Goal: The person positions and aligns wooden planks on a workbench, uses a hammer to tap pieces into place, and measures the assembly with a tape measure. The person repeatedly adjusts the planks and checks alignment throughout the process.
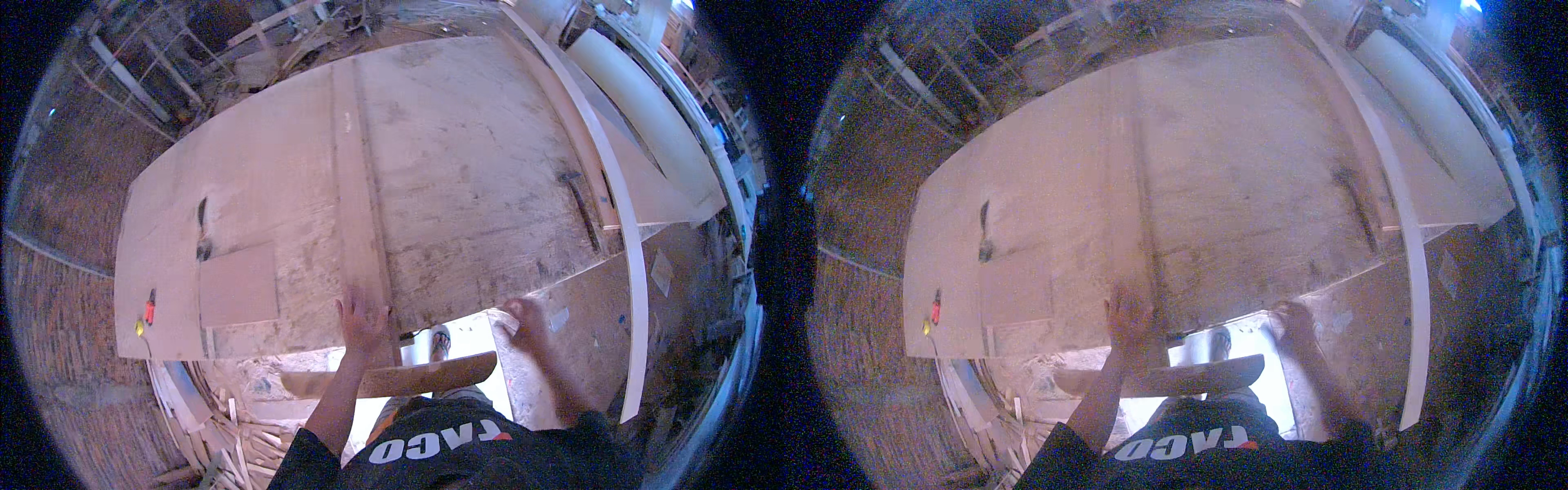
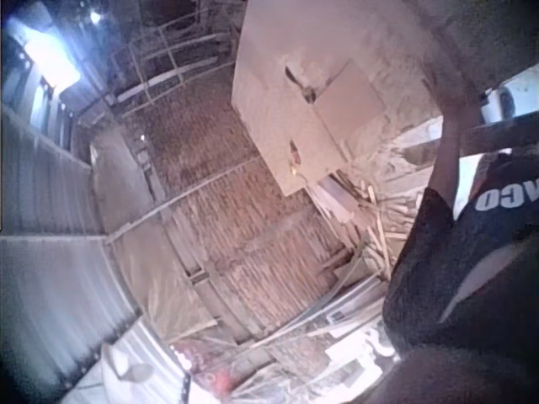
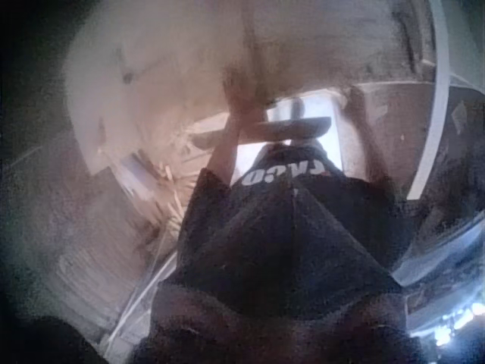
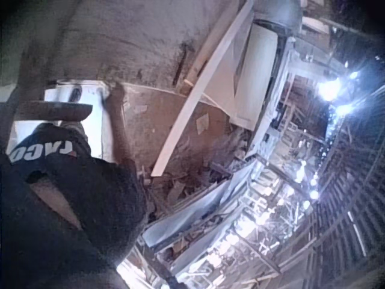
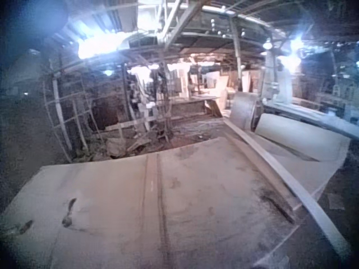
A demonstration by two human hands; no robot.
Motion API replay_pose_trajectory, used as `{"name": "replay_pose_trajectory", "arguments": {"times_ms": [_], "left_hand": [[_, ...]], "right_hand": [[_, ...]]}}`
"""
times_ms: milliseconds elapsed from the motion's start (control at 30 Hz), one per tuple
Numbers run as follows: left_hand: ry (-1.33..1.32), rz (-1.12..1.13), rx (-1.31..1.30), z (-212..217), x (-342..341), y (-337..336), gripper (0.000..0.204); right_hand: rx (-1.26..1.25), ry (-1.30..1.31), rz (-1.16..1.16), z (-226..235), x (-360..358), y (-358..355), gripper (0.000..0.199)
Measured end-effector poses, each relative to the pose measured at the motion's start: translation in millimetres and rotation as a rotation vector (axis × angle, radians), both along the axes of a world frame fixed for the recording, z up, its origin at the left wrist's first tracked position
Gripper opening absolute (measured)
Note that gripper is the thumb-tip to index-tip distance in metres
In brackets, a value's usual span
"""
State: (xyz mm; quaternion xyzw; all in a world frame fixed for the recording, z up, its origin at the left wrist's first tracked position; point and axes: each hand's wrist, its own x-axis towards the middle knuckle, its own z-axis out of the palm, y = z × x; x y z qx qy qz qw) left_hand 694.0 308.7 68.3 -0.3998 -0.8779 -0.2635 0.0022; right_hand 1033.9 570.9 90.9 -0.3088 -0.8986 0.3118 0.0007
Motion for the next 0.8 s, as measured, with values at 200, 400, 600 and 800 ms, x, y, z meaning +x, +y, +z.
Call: {"name": "replay_pose_trajectory", "arguments": {"times_ms": [200,400,600,800], "left_hand": [[0.085,0.250,0.262,-9,10,-160,0.040],[-0.092,1.021,0.597,-21,28,-271,0.049],[-1.219,0.781,1.094,45,51,-243,0.058],[-1.034,0.240,1.023,80,87,-236,0.050]], "right_hand": [[0.208,0.110,0.067,5,-23,-196,0.071],[0.342,0.061,0.119,-2,-25,-211,0.080],[0.258,0.049,0.150,-33,-11,-198,0.083],[0.079,0.283,0.172,37,-27,-237,0.110]]}}
